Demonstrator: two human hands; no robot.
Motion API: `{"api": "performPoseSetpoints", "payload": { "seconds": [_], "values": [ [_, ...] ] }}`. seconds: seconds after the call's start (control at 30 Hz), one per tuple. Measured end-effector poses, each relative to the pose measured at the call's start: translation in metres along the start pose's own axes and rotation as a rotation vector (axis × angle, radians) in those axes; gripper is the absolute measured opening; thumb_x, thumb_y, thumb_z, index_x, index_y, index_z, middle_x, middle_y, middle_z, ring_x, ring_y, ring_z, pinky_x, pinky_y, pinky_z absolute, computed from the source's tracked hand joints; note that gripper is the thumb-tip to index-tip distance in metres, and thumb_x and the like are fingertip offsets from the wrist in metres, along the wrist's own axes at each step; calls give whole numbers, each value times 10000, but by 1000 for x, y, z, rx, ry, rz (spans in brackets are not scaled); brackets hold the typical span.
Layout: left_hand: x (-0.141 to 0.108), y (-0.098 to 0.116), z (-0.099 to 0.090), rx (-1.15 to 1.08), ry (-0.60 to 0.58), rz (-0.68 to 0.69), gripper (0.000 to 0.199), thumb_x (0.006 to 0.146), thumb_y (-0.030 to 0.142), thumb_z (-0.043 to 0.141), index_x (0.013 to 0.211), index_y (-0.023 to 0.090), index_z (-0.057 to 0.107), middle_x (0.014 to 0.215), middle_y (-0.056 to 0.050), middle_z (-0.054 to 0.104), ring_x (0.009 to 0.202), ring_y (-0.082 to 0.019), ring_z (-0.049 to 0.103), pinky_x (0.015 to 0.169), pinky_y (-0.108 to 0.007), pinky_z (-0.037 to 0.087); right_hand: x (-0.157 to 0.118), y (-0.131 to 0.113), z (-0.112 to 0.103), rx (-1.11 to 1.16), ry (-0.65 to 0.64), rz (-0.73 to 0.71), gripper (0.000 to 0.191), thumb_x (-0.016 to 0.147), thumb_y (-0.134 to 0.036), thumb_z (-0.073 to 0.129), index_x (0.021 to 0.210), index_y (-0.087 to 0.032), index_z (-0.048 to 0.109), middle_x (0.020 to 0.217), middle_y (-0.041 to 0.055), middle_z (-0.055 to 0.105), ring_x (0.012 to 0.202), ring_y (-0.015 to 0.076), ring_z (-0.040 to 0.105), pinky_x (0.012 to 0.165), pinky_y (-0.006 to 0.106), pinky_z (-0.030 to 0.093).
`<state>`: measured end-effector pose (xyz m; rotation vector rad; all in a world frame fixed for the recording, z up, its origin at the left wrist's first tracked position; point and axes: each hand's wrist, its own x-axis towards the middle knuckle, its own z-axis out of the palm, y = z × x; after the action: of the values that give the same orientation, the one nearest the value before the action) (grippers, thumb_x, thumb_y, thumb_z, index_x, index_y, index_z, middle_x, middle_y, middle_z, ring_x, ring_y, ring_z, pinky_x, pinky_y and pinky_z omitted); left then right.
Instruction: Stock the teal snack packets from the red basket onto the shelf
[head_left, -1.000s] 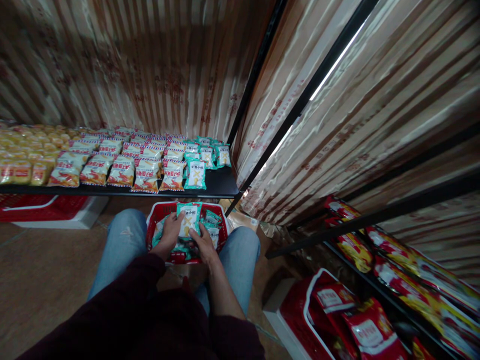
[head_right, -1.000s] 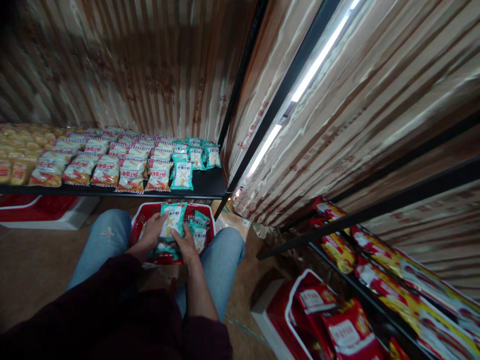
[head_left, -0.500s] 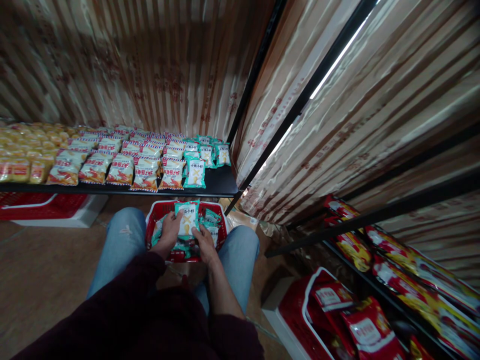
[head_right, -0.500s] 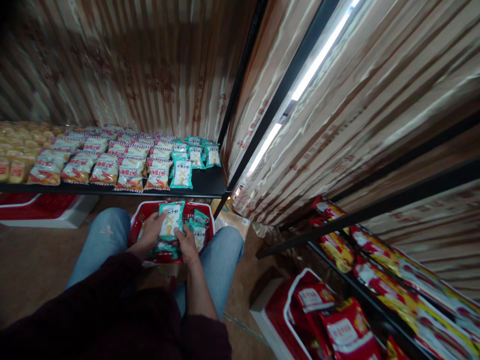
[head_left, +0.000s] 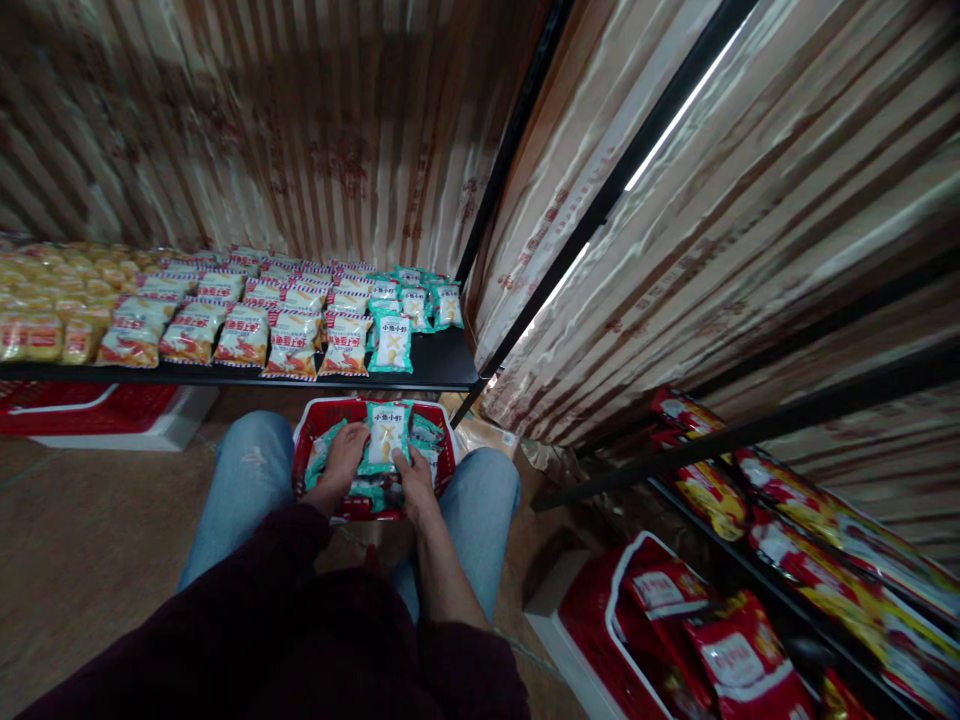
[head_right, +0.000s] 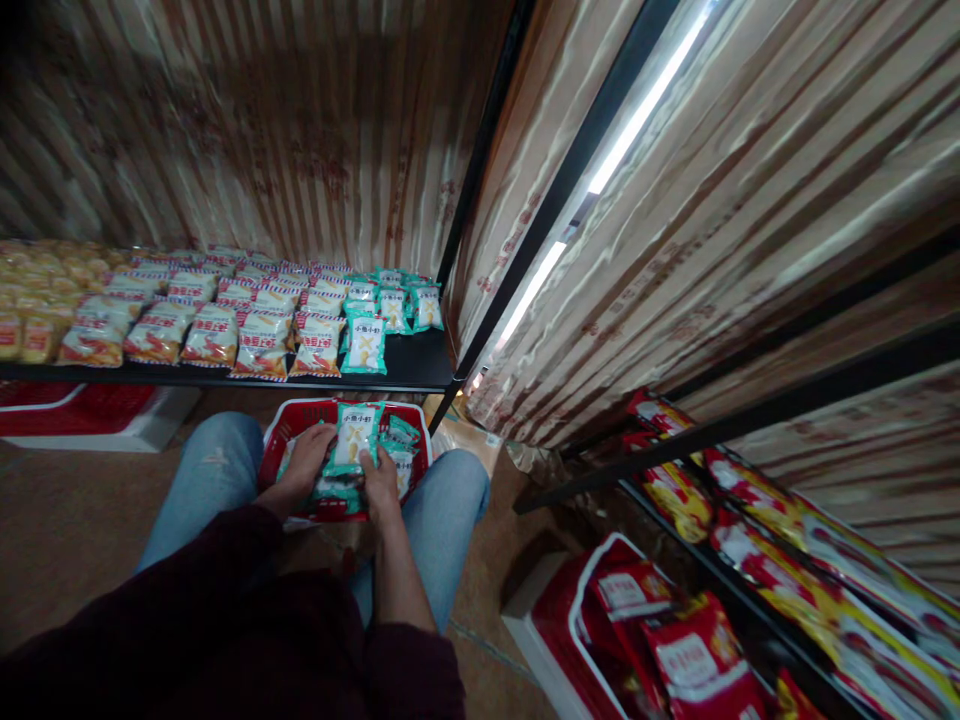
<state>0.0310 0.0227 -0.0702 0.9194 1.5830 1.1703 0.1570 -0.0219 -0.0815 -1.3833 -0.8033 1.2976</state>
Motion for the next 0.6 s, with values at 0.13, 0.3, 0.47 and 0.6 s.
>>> {"api": "performPoseSetpoints", "payload": {
  "seconds": [0.13,0.3,0.47,0.6],
  "values": [
    [-4,0,1,70,18,14,204,709,256,551,867,155,631,818,-62,663,801,-190,611,769,-310,458,5,5,-4,-250,94,-98,383,773,-420,543,1056,-177,630,907,52,699,763,192,640,627,273,501],
    [-18,3,8,102,-132,62,185,731,227,526,876,158,619,863,-75,667,816,-195,617,778,-312,465,4,4,-6,-628,192,-211,445,829,-384,500,1206,-159,572,1091,121,665,1031,260,602,865,353,467],
    [-25,7,14,-13,-163,-2,282,707,286,585,944,135,594,941,-109,659,906,-214,614,835,-318,449,-2,0,-3,-750,78,-336,537,811,-398,549,1310,-213,480,1192,102,608,1003,233,607,895,356,459],
    [-24,9,11,-121,-120,-51,312,682,333,615,931,146,594,953,-93,658,944,-229,604,868,-333,433,-8,-5,0,-752,-75,-454,649,737,-343,638,1347,-264,428,1268,86,512,824,156,613,837,326,497]
  ]
}}
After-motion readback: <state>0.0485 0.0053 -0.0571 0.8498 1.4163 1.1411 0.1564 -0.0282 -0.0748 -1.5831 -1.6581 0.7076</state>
